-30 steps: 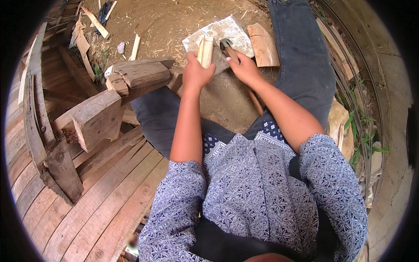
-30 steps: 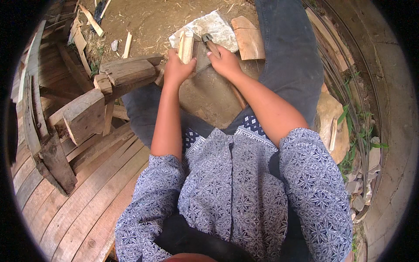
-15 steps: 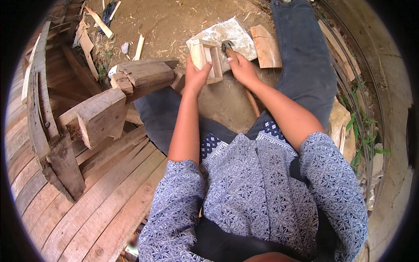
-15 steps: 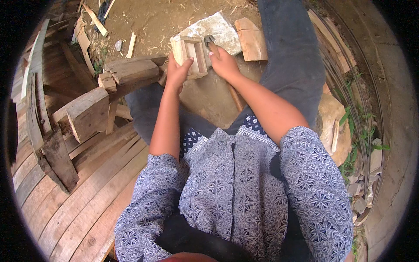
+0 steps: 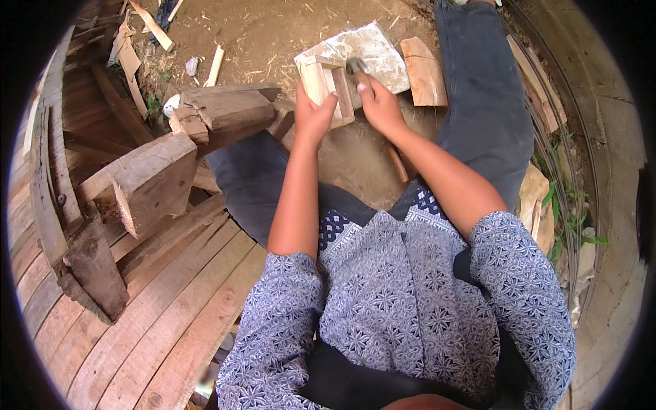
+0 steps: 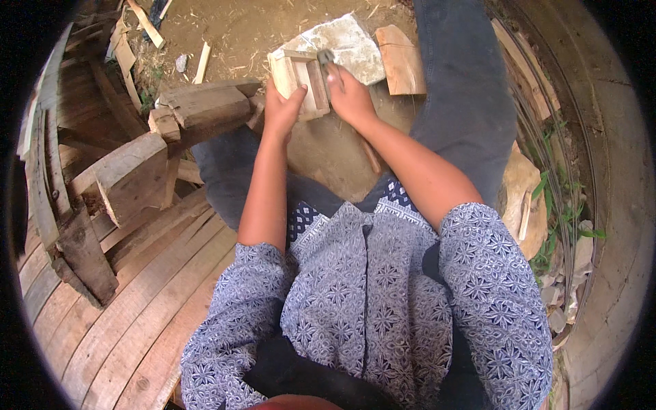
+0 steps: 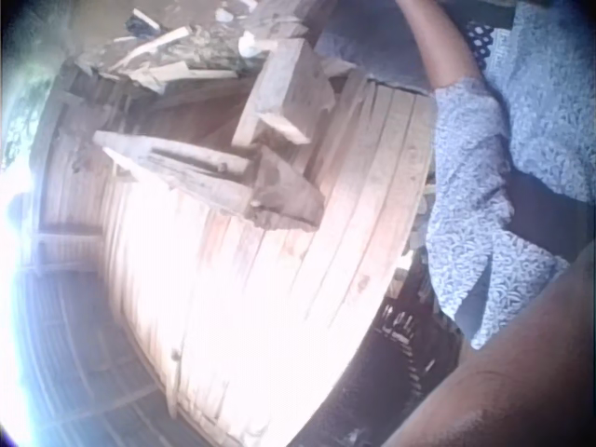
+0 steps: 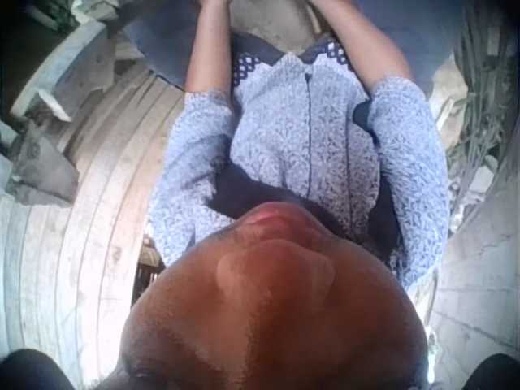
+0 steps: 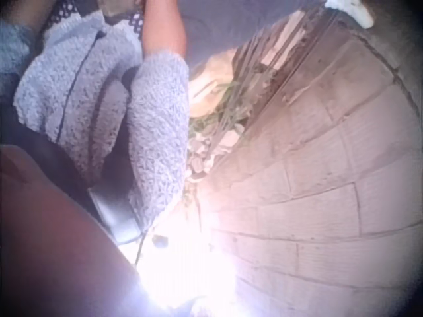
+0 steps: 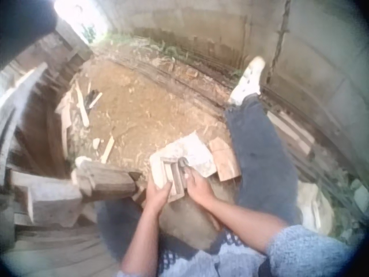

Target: The person assembles a small wooden box by fitting pieces together and using a hammer to secure them. The person repeatedly adjusts the box and hammers the joints to ensure they are tight.

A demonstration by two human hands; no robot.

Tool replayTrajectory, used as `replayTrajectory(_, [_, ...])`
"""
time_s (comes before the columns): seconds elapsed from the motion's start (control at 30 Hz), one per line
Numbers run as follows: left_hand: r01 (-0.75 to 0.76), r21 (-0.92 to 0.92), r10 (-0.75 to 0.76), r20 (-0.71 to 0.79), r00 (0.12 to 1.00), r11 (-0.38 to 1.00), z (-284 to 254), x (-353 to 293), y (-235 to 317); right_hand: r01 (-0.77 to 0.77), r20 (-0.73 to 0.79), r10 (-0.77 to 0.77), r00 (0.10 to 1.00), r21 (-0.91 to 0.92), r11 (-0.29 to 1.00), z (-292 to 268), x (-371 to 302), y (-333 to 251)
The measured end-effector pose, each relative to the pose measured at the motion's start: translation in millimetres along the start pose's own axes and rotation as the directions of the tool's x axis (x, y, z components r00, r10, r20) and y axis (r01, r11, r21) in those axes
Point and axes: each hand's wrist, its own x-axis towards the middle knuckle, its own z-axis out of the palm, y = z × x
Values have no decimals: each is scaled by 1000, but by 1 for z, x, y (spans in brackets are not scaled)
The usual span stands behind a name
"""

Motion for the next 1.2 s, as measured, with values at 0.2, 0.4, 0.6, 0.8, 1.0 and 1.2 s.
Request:
replayTrajectory(0.2, [-20,-16,21,36,999,1000,-12,-14,-15,-30,-54,47,997,272,962,-24,19,-16])
replayTrajectory(0.4, [-94,-55,97,48,994,994,-10,-28,-26,-179,-77,220,972,360,916,-47,20,-21])
replayTrajectory(0.6, [-111,7,111,36,993,994,-9,-33,-9,-172,-34,199,979,379,909,-52,21,-26])
replayTrajectory(0.8, [-375,238,380,29,925,896,-7,-21,-11,-132,44,127,991,482,866,-65,20,-54])
replayTrajectory(1.0, [-249,293,257,13,966,923,-38,-12,-45,-130,83,108,991,335,933,-66,15,-54])
replayTrajectory(1.2, [-109,399,111,20,994,910,-36,-18,-40,124,193,-118,974,-18,992,-85,-8,-95])
